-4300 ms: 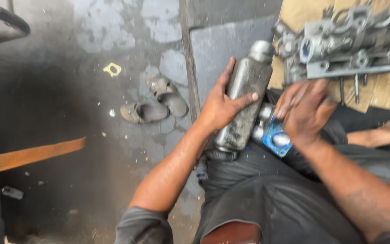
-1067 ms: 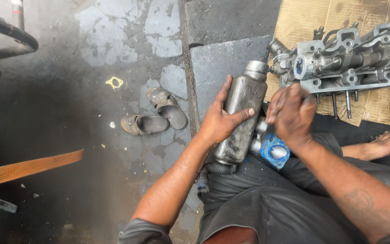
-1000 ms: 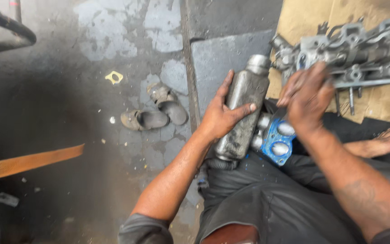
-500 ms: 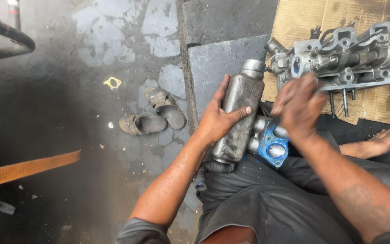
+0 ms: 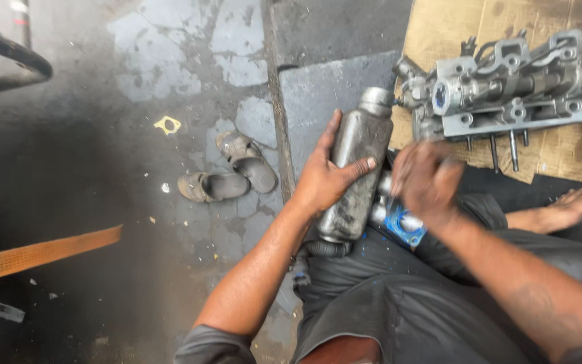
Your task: The person sits on the floor and works on a disassembled engine cylinder head, using a wrench to tighten bolts. They then pick up a metal exhaust pipe, remove a gasket, and apply a sealant to the pipe's flange using a tube.
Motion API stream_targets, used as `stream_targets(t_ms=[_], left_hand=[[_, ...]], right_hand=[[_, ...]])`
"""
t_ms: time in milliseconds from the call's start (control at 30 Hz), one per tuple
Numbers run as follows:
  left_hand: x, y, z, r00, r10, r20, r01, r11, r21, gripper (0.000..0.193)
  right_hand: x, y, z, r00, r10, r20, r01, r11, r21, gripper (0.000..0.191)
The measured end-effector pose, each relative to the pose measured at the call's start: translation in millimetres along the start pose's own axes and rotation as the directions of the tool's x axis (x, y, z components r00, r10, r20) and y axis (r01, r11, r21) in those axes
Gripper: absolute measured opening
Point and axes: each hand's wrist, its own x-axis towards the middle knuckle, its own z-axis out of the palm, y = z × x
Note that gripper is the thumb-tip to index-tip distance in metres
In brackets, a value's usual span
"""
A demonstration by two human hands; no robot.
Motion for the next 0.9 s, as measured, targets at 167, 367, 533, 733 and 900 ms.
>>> stream_targets(t_ms=[167,367,533,733,900], left_hand=[[0,4,2,0.995,-0.100,0.021,0.101,0.993,-0.061,0.109],[2,4,-2,0.990,-0.138,0.012,0.138,0.990,-0.037,0.110],[3,4,-4,0.993,-0.103,0.054,0.111,0.980,-0.168,0.109],[5,6,-2,0.981,-0.189,0.052,0.196,0.957,-0.213,0.108],[5,5,1,0.984,-0.163,0.064,0.175,0.942,-0.286,0.109]], right_hand=[[-25,27,-7,0.996,-0.011,0.089,0.006,0.998,0.058,0.050],[-36,22,-18,0.955,-0.113,0.275,0.054,0.976,0.211,0.040],[0,-24,-51,0.846,-0.243,0.474,0.359,0.918,-0.169,0.028],[-29,-47,-82,0.653,-0.046,0.756,0.715,0.367,-0.595,0.025],[-48,-34,-68,0.624,-0.067,0.779,0.761,0.280,-0.585,0.030]])
